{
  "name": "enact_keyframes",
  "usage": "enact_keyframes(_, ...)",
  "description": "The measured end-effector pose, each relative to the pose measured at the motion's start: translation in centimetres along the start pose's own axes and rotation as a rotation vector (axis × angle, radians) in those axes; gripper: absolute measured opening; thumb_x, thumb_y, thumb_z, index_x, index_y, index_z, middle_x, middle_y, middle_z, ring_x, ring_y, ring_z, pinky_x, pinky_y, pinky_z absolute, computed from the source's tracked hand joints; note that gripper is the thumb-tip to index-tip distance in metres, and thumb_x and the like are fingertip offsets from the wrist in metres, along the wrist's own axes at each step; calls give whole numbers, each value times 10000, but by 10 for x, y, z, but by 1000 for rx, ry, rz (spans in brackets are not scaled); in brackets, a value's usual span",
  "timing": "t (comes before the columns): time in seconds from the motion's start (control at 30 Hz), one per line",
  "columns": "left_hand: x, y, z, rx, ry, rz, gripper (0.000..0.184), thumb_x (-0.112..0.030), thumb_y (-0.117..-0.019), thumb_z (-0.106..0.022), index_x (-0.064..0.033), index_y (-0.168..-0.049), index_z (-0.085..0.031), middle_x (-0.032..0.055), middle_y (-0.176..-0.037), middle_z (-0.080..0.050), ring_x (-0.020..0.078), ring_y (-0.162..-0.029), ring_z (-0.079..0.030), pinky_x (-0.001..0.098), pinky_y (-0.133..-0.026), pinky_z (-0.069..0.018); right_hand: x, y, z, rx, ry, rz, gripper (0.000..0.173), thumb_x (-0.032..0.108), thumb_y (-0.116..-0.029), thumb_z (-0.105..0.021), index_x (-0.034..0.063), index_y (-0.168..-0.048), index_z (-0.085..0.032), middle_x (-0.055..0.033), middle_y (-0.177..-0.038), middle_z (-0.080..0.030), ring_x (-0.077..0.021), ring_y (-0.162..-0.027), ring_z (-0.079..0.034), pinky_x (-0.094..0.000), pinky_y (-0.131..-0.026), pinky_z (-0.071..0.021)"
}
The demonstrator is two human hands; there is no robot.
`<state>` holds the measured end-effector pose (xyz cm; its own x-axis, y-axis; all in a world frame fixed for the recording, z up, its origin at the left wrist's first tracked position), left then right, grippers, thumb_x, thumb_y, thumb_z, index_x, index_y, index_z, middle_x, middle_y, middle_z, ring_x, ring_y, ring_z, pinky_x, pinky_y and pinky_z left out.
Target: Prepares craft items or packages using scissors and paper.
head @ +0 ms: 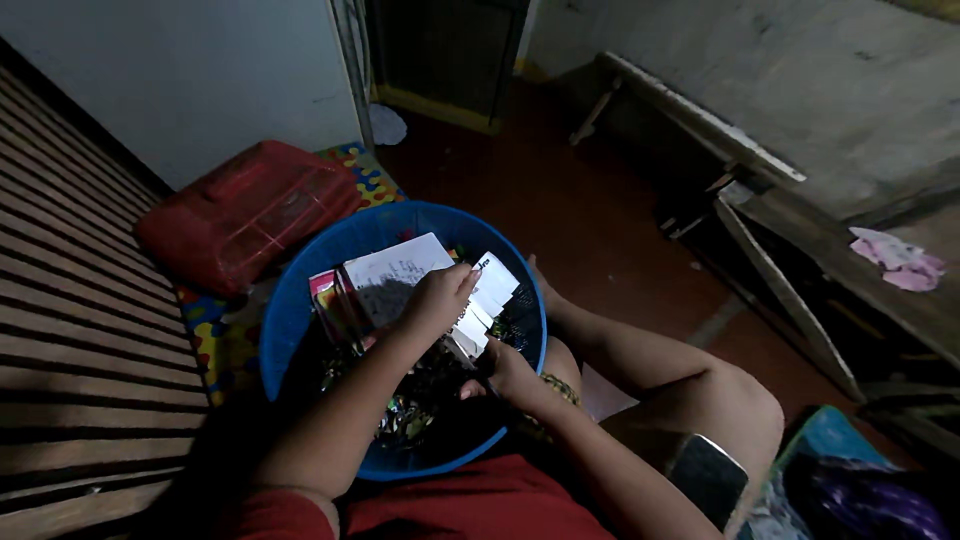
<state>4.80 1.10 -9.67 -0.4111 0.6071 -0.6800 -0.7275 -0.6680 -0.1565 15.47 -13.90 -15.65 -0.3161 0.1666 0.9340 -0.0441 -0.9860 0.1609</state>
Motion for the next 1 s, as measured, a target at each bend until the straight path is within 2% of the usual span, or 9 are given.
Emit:
enact_keyframes(0.2, 9, -3, 4, -61, 122, 39, 384, -307, -1090, -507, 8, -898, -616, 112, -702, -544, 228, -634, -551, 432, -629, -491, 5, 1, 2, -57, 9, -81, 585, 354, -758, -897, 8, -1119, -593, -13, -845, -616, -68, -716, -588, -270, -701, -530)
enact_keyframes(0.33, 12, -6, 17, -96, 196, 87, 375, -304, -1090, -508, -4, -887, -606, 97, -691, -521, 198, -618, -515, 394, -606, -464, 1, -2, 2, -28, 0, -104, 600, 356, -776, -885, 8, -1156, -578, -40, -875, -630, -101, -748, -605, -312, -732, -543)
enact_keyframes(0.43, 17, -7, 25, -121, 259, 106, 364, -300, -1091, -504, 0, -936, -640, 112, -745, -591, 193, -656, -577, 400, -640, -510, 0, -2, 1, -32, 42, -103, 657, 401, -799, -862, 17, -1236, -557, -80, -935, -653, -150, -797, -636, -373, -765, -562)
enact_keyframes(0.57, 24, -7, 30, -103, 387, 72, 282, -240, -1092, -504, -26, -1133, -683, 102, -924, -703, 159, -802, -677, 394, -768, -578, 0, -2, 1, -102, 33, -78, 733, 388, -822, -844, 32, -1367, -506, -121, -1189, -652, -189, -1066, -652, -411, -949, -554)
enact_keyframes(0.63, 26, -6, 32, -79, 508, 80, 275, -197, -1090, -502, -53, -1278, -640, 92, -1065, -717, 145, -917, -698, 386, -856, -585, 0, -2, 1, -213, -19, -49, 705, 326, -841, -832, 12, -1381, -503, -136, -1232, -642, -185, -1109, -641, -389, -972, -544)
enact_keyframes(0.7, 30, -6, 33, -59, 619, 66, 281, -142, -1090, -486, -77, -1327, -623, 71, -1155, -705, 134, -953, -698, 366, -853, -596, -2, -2, 1, -316, -114, -21, 666, 293, -869, -801, 2, -1385, -497, -142, -1235, -633, -178, -1084, -642, -363, -928, -557)
enact_keyframes(0.8, 30, -5, 35, -41, 751, 42, 326, 9, -1058, -418, -46, -1220, -696, 69, -1184, -704, 137, -938, -697, 333, -802, -603, -7, -4, 2, -438, -304, 20, 616, 271, -908, -749, -10, -1382, -473, -131, -1188, -637, -157, -1007, -656, -323, -841, -580)
enact_keyframes(0.87, 33, -5, 36, -21, 791, 28, 368, 52, -1007, -369, 2, -1148, -705, 106, -1301, -635, 181, -1047, -671, 367, -864, -594, -8, -3, 3, -478, -366, 38, 591, 270, -922, -721, -14, -1371, -463, -117, -1151, -629, -144, -987, -644, -303, -828, -569)
enact_keyframes(1.0, 36, -4, 34, 33, 833, -65, 367, -141, -931, -419, -47, -1140, -706, 105, -1397, -548, 225, -1151, -627, 424, -872, -594, -11, -4, 3, -512, -404, 96, 583, 272, -915, -722, -24, -1349, -468, -115, -1140, -637, -139, -1003, -649, -300, -861, -572)
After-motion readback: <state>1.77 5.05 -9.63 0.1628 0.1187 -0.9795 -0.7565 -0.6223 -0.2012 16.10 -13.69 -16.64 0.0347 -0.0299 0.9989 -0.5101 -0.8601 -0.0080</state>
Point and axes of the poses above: each hand's wrist, its own y-axis away from the middle knuckle, its own z-axis out of the back of the hand, x = y × z, the point moved 1 cm from there along -y, towards the middle knuckle
